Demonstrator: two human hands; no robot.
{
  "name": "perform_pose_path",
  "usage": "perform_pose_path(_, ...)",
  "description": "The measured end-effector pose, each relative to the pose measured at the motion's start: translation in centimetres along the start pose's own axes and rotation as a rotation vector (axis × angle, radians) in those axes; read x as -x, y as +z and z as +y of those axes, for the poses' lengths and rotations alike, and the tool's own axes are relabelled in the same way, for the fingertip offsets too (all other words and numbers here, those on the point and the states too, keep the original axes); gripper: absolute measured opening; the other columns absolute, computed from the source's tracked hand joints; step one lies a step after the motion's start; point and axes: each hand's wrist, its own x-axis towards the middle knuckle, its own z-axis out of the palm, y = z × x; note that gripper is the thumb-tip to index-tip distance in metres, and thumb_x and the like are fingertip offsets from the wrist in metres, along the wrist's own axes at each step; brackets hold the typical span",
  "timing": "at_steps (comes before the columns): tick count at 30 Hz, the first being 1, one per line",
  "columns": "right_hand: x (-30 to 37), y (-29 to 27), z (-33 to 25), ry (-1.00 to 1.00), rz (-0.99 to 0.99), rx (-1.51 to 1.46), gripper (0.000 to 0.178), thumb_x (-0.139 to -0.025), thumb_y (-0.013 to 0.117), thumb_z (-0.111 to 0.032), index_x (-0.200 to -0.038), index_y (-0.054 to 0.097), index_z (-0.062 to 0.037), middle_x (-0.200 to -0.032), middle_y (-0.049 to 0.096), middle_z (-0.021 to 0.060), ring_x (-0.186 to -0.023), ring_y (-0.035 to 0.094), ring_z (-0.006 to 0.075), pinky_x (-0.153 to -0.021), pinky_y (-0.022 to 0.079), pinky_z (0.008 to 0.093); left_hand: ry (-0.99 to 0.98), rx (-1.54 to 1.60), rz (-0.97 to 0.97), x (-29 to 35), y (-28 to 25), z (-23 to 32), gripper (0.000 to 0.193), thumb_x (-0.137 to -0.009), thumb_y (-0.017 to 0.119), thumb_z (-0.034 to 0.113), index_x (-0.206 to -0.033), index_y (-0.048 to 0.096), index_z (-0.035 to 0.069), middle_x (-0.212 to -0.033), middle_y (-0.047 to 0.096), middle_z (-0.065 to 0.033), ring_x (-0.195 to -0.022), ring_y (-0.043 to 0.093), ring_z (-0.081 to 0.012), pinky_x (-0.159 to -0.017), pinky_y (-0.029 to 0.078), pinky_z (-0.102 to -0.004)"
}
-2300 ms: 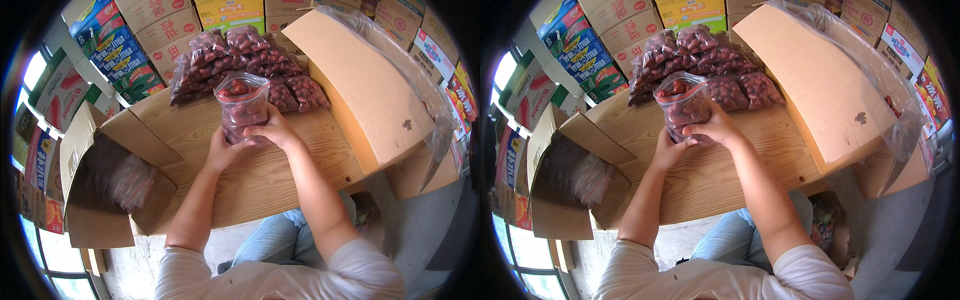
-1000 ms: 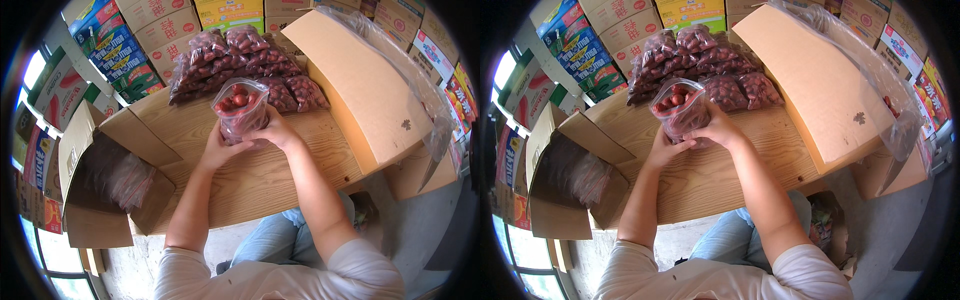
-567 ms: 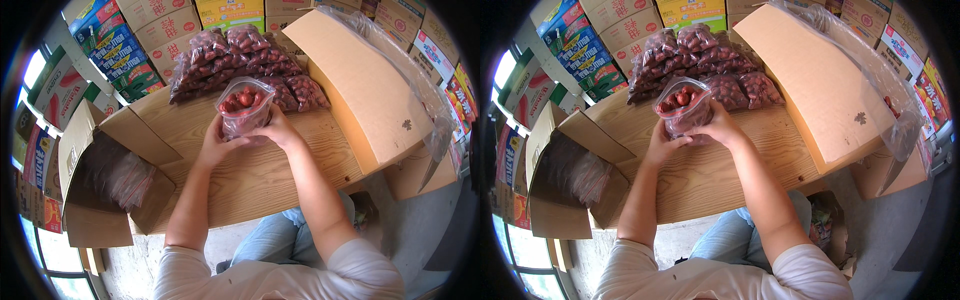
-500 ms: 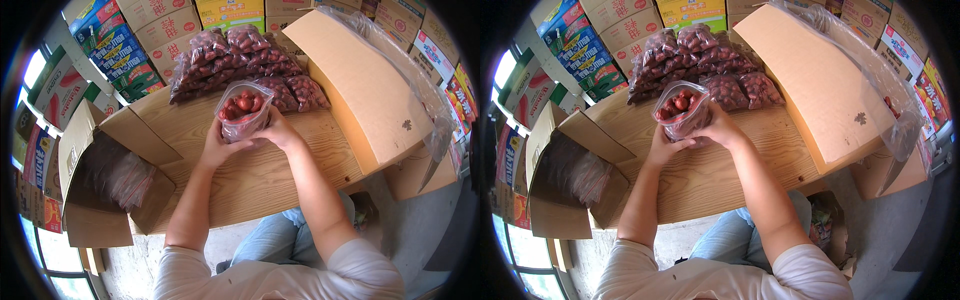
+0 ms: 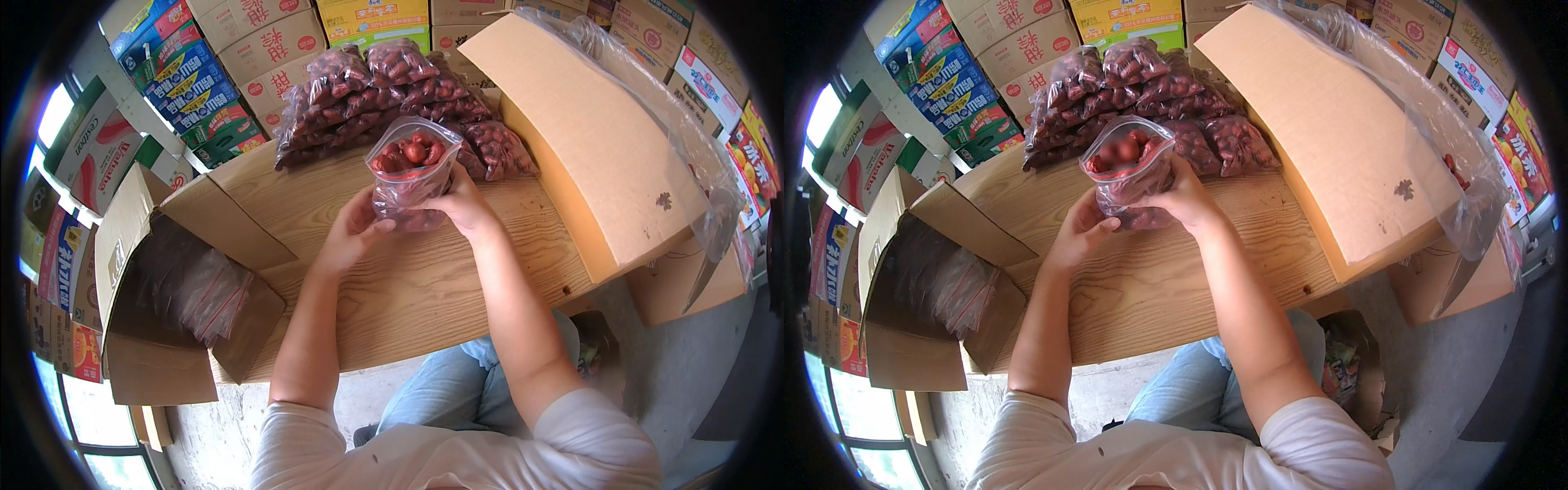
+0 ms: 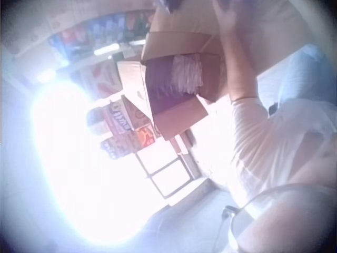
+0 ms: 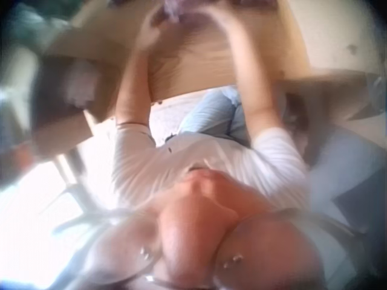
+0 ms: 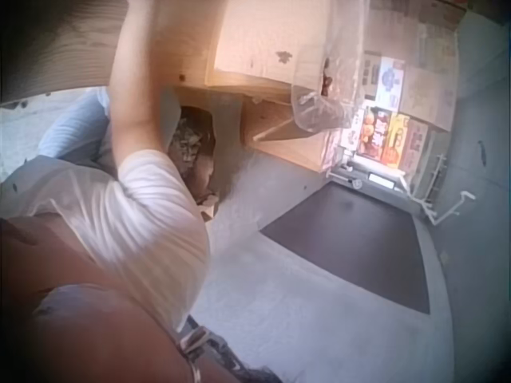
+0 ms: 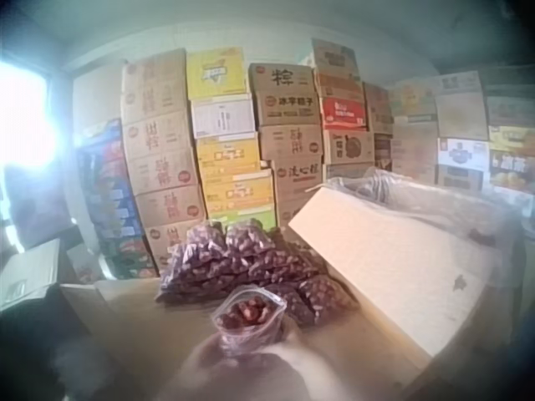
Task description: The person repeatedly takes dried red dates from a large cardboard box and places them into small clear plastic bags. They seal each bag and set it aside on the table. The process continues throughout the clip with multiple bags being filled and sealed.
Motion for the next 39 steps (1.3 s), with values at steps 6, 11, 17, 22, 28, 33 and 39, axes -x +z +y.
perform_pose_path(6,0.3,0.6,-0.2,0.049,-0.027,0.006,0.075,-0.060,0.082,0.005,-0.126,0.049,-0.0027,-0.120,0.060,0.0089,-0.109,0.058,0.0183,-0.092,0.050,0.0336,0.082,-0.107,0.064,0.1,0.4,-0.5,0.063,-0.081,0.074,0.005,-0.135,0.042,0.001,-0.123,0.057,-0.0080,-0.116,0.054,-0.0168,-0.102,0.041,-0.0335)
perform_pose_path(11,0.0,0.2,0.4,0.054,-0.068,-0.059,0.076,-0.061,0.081,0.006,-0.129,0.047,-0.0026,-0.120,0.060,0.0095,-0.110,0.058,0.0186,-0.091,0.051,0.0338,0.101,-0.224,0.096,0.1,0.6,0.3,0.056,-0.082,0.074,0.007,-0.130,0.046,-0.001,-0.119,0.060,-0.0096,-0.109,0.058,-0.0159,-0.095,0.047,-0.0314)
perform_pose_path(17,-0.1,0.1,0.4,0.036,-0.028,-0.067,0.073,-0.061,0.081,0.006,-0.126,0.050,-0.0016,-0.118,0.061,0.0088,-0.110,0.058,0.0182,-0.092,0.050,0.0327,0.051,-0.118,0.102,0.2,1.1,0.7,0.051,-0.090,0.063,0.003,-0.136,0.041,-0.004,-0.114,0.062,-0.0085,-0.107,0.057,-0.0123,-0.091,0.048,-0.0281)
perform_pose_path(22,-0.2,0.3,0.4,-0.003,0.008,-0.065,0.070,-0.061,0.083,0.005,-0.124,0.051,-0.0009,-0.116,0.062,0.0087,-0.109,0.059,0.0180,-0.093,0.049,0.0326,0.028,-0.160,0.074,0.1,0.1,-0.2,0.049,-0.091,0.061,0.001,-0.136,0.042,-0.003,-0.114,0.062,-0.0071,-0.099,0.058,-0.0103,-0.083,0.048,-0.0260)
perform_pose_path(28,-0.1,0.1,0.1,0.054,0.002,-0.108,0.067,-0.063,0.082,0.005,-0.123,0.052,-0.0006,-0.116,0.062,0.0100,-0.108,0.059,0.0187,-0.093,0.048,0.0333,0.021,-0.076,0.194,0.0,0.4,0.3,0.041,-0.084,0.069,-0.001,-0.122,0.055,-0.005,-0.099,0.069,-0.0081,-0.082,0.061,-0.0083,-0.067,0.050,-0.0232)
perform_pose_path(33,0.0,0.3,-0.2,0.061,0.032,-0.125,0.066,-0.063,0.082,0.006,-0.122,0.052,0.0005,-0.114,0.063,0.0107,-0.106,0.060,0.0191,-0.093,0.049,0.0338,0.045,-0.156,0.336,0.1,0.9,0.7,0.032,-0.077,0.076,-0.001,-0.104,0.061,-0.005,-0.086,0.070,-0.0072,-0.071,0.062,-0.0104,-0.061,0.049,-0.0242)
perform_pose_path(39,0.0,0.3,0.1,0.062,0.022,-0.140,0.069,-0.061,0.083,0.005,-0.122,0.051,0.0007,-0.115,0.063,0.0111,-0.105,0.060,0.0201,-0.092,0.049,0.0345,0.146,-0.197,0.297,-0.1,1.1,0.7,0.045,-0.072,0.084,0.011,-0.108,0.060,-0.003,-0.099,0.068,-0.0071,-0.089,0.062,-0.0131,-0.077,0.051,-0.0284)
